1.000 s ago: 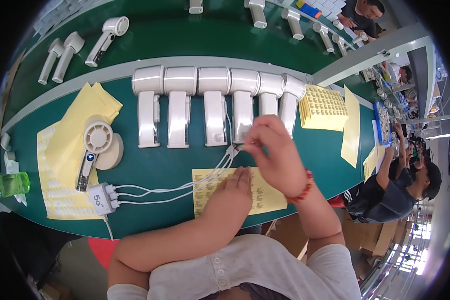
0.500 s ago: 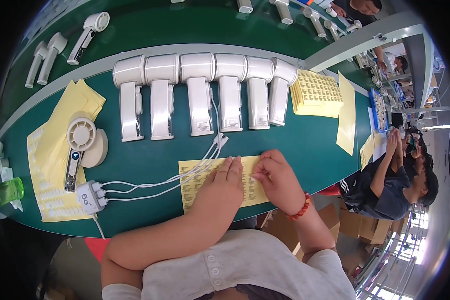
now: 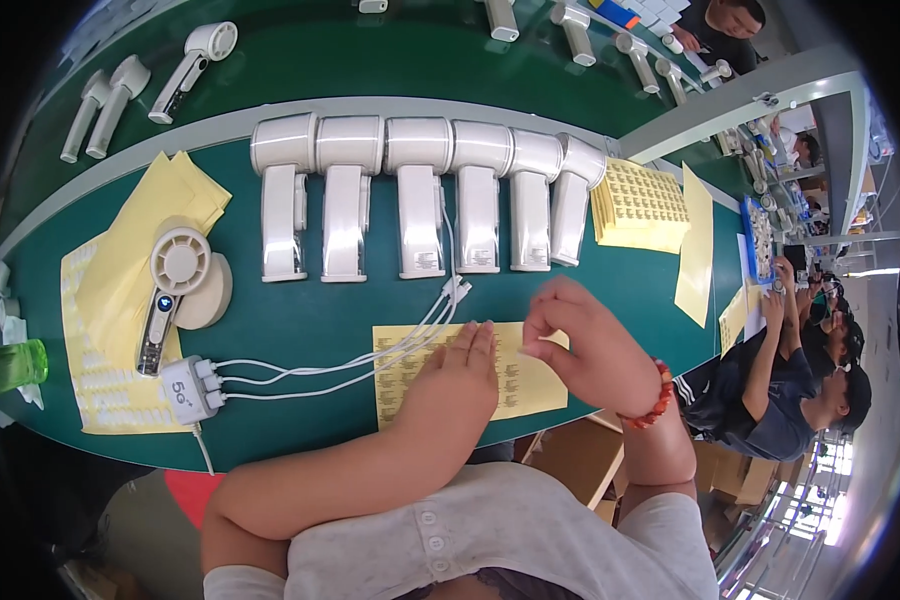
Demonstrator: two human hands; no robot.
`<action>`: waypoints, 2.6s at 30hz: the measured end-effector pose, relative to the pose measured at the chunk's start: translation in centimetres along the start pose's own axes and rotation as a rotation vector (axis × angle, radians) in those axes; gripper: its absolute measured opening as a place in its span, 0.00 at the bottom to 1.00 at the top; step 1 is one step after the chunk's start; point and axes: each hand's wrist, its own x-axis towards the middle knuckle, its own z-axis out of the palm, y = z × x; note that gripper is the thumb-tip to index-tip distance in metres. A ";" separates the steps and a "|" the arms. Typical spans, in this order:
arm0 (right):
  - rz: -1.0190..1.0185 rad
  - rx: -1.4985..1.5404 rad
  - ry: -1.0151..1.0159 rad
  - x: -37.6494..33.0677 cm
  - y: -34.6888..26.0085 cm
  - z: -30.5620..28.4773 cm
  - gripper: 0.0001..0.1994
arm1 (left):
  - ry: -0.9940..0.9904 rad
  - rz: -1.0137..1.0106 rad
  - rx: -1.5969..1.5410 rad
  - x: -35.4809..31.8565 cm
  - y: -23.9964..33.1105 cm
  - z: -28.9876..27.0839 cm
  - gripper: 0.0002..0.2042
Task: The person peels stickers from sheets and applies them onto handheld fans by hand, then plugs a charging cable into each fan to test it.
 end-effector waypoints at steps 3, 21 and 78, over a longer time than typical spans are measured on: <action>-0.054 -0.166 -0.067 0.3 1.0 1.5 0.06 | 0.006 0.012 -0.009 -0.1 -0.2 0.0 0.25; -0.016 -0.221 0.214 -1.5 3.9 5.7 0.10 | -0.070 0.028 -0.054 -0.1 -0.1 -0.6 0.25; -0.146 0.066 0.023 3.8 -1.6 2.5 0.06 | -0.142 -0.020 -0.101 -0.4 -0.2 -0.4 0.23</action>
